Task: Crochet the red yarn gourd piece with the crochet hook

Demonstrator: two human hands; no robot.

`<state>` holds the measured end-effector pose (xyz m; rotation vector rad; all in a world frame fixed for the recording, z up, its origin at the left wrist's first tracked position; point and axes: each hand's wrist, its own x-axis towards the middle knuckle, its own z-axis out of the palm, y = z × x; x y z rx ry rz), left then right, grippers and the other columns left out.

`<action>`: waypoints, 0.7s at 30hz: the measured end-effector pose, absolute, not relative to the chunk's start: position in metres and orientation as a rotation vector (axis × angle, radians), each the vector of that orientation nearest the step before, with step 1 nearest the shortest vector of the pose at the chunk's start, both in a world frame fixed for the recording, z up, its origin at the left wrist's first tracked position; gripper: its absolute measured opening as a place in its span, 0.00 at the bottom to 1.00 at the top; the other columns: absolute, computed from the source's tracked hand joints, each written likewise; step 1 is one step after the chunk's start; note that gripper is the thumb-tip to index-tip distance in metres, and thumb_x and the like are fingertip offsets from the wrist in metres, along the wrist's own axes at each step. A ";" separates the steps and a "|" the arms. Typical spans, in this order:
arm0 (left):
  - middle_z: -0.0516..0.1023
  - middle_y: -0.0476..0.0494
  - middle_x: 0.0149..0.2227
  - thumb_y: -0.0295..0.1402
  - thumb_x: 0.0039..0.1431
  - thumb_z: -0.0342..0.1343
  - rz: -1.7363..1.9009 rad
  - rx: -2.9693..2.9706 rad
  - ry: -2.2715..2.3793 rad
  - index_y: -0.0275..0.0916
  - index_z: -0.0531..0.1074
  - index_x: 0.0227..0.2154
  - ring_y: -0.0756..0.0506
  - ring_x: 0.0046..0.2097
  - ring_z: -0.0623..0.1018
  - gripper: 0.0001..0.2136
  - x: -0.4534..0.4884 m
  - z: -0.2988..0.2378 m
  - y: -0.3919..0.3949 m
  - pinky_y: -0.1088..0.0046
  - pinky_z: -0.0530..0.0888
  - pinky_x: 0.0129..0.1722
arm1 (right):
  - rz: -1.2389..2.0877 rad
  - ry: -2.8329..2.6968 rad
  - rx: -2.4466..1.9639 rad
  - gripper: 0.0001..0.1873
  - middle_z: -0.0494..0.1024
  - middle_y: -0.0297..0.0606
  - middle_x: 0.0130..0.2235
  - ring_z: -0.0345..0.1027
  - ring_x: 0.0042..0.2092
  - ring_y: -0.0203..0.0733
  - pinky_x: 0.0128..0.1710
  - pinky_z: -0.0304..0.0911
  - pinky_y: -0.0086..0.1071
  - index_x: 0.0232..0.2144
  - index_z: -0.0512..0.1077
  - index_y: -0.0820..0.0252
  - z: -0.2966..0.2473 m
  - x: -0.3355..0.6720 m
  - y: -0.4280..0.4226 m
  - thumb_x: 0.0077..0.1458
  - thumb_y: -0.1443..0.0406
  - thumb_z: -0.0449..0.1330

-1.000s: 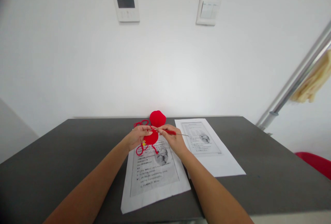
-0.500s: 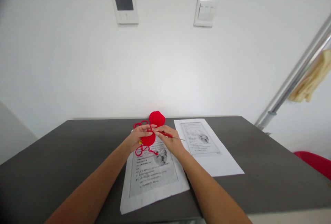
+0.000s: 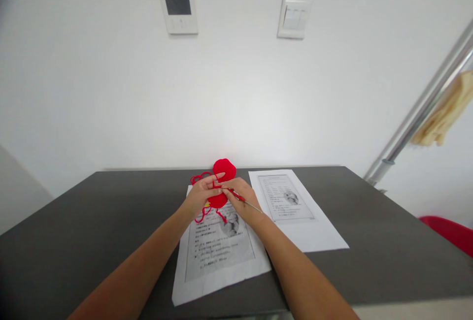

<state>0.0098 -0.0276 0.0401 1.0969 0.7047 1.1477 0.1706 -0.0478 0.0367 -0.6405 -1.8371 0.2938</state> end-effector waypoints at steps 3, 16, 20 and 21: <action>0.79 0.46 0.28 0.28 0.39 0.66 1.287 1.229 0.867 0.33 0.71 0.49 0.45 0.35 0.78 0.29 0.014 0.035 -0.027 0.67 0.71 0.42 | 0.266 -1.864 -0.720 0.06 0.76 0.40 0.39 0.70 0.43 0.43 0.44 0.66 0.39 0.38 0.70 0.55 0.032 0.168 -0.047 0.60 0.67 0.53; 0.81 0.36 0.36 0.25 0.38 0.67 0.871 1.034 0.584 0.32 0.75 0.43 0.43 0.37 0.79 0.23 -0.002 0.047 -0.028 0.71 0.71 0.38 | 0.315 -1.932 -0.682 0.05 0.75 0.40 0.40 0.68 0.46 0.44 0.47 0.64 0.42 0.38 0.68 0.55 0.031 0.164 -0.049 0.60 0.66 0.53; 0.81 0.36 0.39 0.24 0.39 0.65 0.826 1.037 0.550 0.33 0.75 0.45 0.45 0.35 0.79 0.24 -0.014 0.047 -0.025 0.73 0.69 0.36 | 0.418 -1.874 -0.617 0.05 0.77 0.40 0.39 0.70 0.44 0.43 0.48 0.64 0.41 0.37 0.72 0.55 0.038 0.165 -0.051 0.59 0.66 0.56; 0.80 0.36 0.39 0.24 0.39 0.65 0.840 1.033 0.544 0.33 0.75 0.45 0.46 0.35 0.79 0.24 -0.014 0.047 -0.024 0.73 0.69 0.36 | 0.439 -1.859 -0.623 0.05 0.77 0.40 0.39 0.70 0.44 0.43 0.47 0.65 0.41 0.37 0.72 0.55 0.038 0.165 -0.051 0.59 0.65 0.57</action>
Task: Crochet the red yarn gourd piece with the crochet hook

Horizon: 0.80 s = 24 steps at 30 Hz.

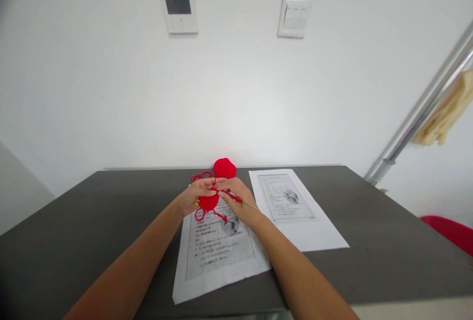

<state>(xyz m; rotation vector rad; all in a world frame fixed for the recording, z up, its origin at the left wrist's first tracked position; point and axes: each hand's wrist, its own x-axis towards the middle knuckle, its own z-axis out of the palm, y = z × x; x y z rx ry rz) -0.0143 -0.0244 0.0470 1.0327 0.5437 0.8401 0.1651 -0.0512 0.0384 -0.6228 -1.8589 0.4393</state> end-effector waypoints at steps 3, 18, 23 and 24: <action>0.80 0.36 0.39 0.24 0.40 0.65 0.888 1.007 0.549 0.33 0.76 0.45 0.46 0.35 0.78 0.23 -0.011 0.045 -0.025 0.74 0.69 0.37 | 0.495 -1.831 -0.655 0.05 0.77 0.41 0.39 0.70 0.45 0.43 0.47 0.65 0.40 0.37 0.74 0.55 0.040 0.166 -0.050 0.58 0.64 0.57; 0.76 0.45 0.26 0.24 0.41 0.64 0.972 0.950 0.544 0.33 0.77 0.41 0.53 0.26 0.70 0.20 -0.025 0.054 -0.022 0.77 0.62 0.28 | 0.743 -1.601 -0.706 0.08 0.79 0.39 0.37 0.72 0.41 0.43 0.45 0.66 0.38 0.35 0.77 0.55 0.043 0.165 -0.054 0.56 0.60 0.60; 0.74 0.44 0.23 0.27 0.42 0.63 0.928 0.977 0.486 0.31 0.77 0.41 0.50 0.26 0.70 0.19 -0.027 0.053 -0.021 0.75 0.61 0.28 | 0.877 -1.527 -0.746 0.08 0.81 0.37 0.35 0.73 0.39 0.43 0.44 0.66 0.38 0.32 0.77 0.55 0.048 0.166 -0.054 0.53 0.58 0.61; 0.74 0.43 0.23 0.28 0.42 0.63 0.920 0.983 0.480 0.31 0.77 0.40 0.49 0.27 0.70 0.18 -0.027 0.054 -0.021 0.74 0.61 0.28 | 0.888 -1.543 -0.734 0.08 0.81 0.37 0.36 0.73 0.40 0.43 0.44 0.66 0.38 0.32 0.77 0.55 0.049 0.167 -0.054 0.53 0.58 0.62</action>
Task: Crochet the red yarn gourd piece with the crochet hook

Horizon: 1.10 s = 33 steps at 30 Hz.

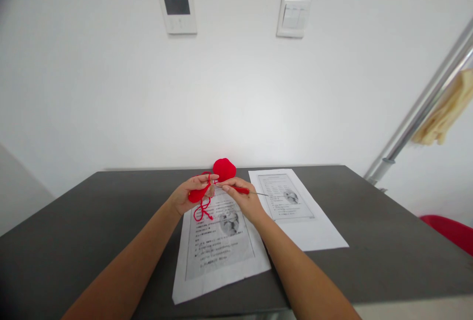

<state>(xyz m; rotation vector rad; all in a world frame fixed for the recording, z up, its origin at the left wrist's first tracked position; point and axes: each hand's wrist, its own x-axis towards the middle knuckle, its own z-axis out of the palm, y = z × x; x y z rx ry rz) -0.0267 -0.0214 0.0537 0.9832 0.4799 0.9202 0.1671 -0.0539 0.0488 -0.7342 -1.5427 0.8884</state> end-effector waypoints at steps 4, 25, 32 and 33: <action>0.73 0.44 0.21 0.28 0.41 0.63 0.896 1.010 0.462 0.31 0.77 0.39 0.50 0.25 0.68 0.18 -0.026 0.056 -0.022 0.73 0.59 0.27 | 0.921 -1.553 -0.719 0.08 0.81 0.37 0.35 0.73 0.40 0.43 0.44 0.66 0.38 0.31 0.78 0.55 0.051 0.171 -0.053 0.52 0.59 0.63; 0.76 0.42 0.25 0.28 0.41 0.64 0.857 1.040 0.520 0.31 0.77 0.37 0.51 0.25 0.69 0.16 -0.030 0.054 -0.022 0.74 0.60 0.28 | 0.949 -1.518 -0.712 0.08 0.80 0.37 0.33 0.73 0.37 0.42 0.42 0.66 0.36 0.29 0.77 0.56 0.045 0.172 -0.051 0.53 0.59 0.62; 0.77 0.44 0.25 0.27 0.38 0.66 0.853 1.057 0.591 0.32 0.78 0.33 0.51 0.24 0.70 0.14 -0.031 0.055 -0.023 0.74 0.61 0.27 | 1.058 -1.501 -0.628 0.07 0.80 0.36 0.31 0.72 0.35 0.41 0.39 0.66 0.35 0.29 0.78 0.57 0.047 0.177 -0.048 0.52 0.60 0.63; 0.77 0.44 0.25 0.27 0.37 0.66 0.854 1.065 0.605 0.33 0.78 0.33 0.52 0.24 0.70 0.14 -0.031 0.056 -0.023 0.74 0.61 0.28 | 1.098 -1.480 -0.608 0.07 0.80 0.36 0.30 0.72 0.34 0.41 0.39 0.66 0.35 0.29 0.78 0.57 0.047 0.176 -0.048 0.52 0.61 0.63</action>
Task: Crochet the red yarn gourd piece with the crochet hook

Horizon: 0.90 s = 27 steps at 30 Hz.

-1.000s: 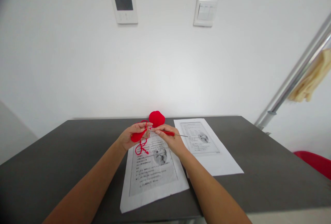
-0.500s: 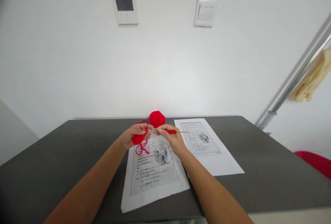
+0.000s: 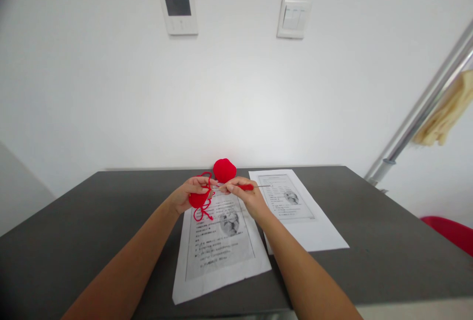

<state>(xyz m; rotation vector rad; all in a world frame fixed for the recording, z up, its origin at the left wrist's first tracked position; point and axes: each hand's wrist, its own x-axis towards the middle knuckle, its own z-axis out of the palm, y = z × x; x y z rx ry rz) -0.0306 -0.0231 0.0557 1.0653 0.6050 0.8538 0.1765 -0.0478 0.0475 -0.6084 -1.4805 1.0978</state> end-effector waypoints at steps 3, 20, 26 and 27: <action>0.78 0.45 0.26 0.27 0.36 0.67 0.871 1.081 0.631 0.34 0.78 0.30 0.51 0.25 0.72 0.13 -0.027 0.056 -0.024 0.75 0.63 0.29 | 1.183 -1.429 -0.578 0.07 0.80 0.36 0.29 0.72 0.33 0.40 0.37 0.67 0.35 0.28 0.78 0.57 0.049 0.174 -0.048 0.52 0.60 0.63; 0.80 0.43 0.30 0.28 0.34 0.69 0.943 1.128 0.700 0.34 0.77 0.36 0.48 0.33 0.77 0.20 -0.009 0.057 -0.028 0.73 0.69 0.38 | 0.476 -1.810 -0.612 0.06 0.78 0.41 0.40 0.72 0.45 0.43 0.47 0.67 0.38 0.38 0.74 0.55 0.043 0.170 -0.051 0.57 0.66 0.58; 0.80 0.44 0.32 0.28 0.35 0.68 1.030 1.129 0.747 0.34 0.77 0.34 0.48 0.35 0.77 0.18 -0.006 0.055 -0.027 0.72 0.69 0.41 | 0.555 -1.732 -0.683 0.06 0.79 0.41 0.38 0.73 0.42 0.43 0.45 0.67 0.38 0.36 0.75 0.56 0.039 0.173 -0.047 0.57 0.64 0.59; 0.80 0.44 0.31 0.29 0.36 0.68 1.052 1.130 0.746 0.34 0.77 0.34 0.48 0.35 0.77 0.16 -0.006 0.055 -0.027 0.72 0.69 0.40 | 0.580 -1.707 -0.691 0.06 0.79 0.40 0.38 0.73 0.42 0.43 0.45 0.67 0.38 0.36 0.75 0.55 0.039 0.173 -0.047 0.56 0.63 0.59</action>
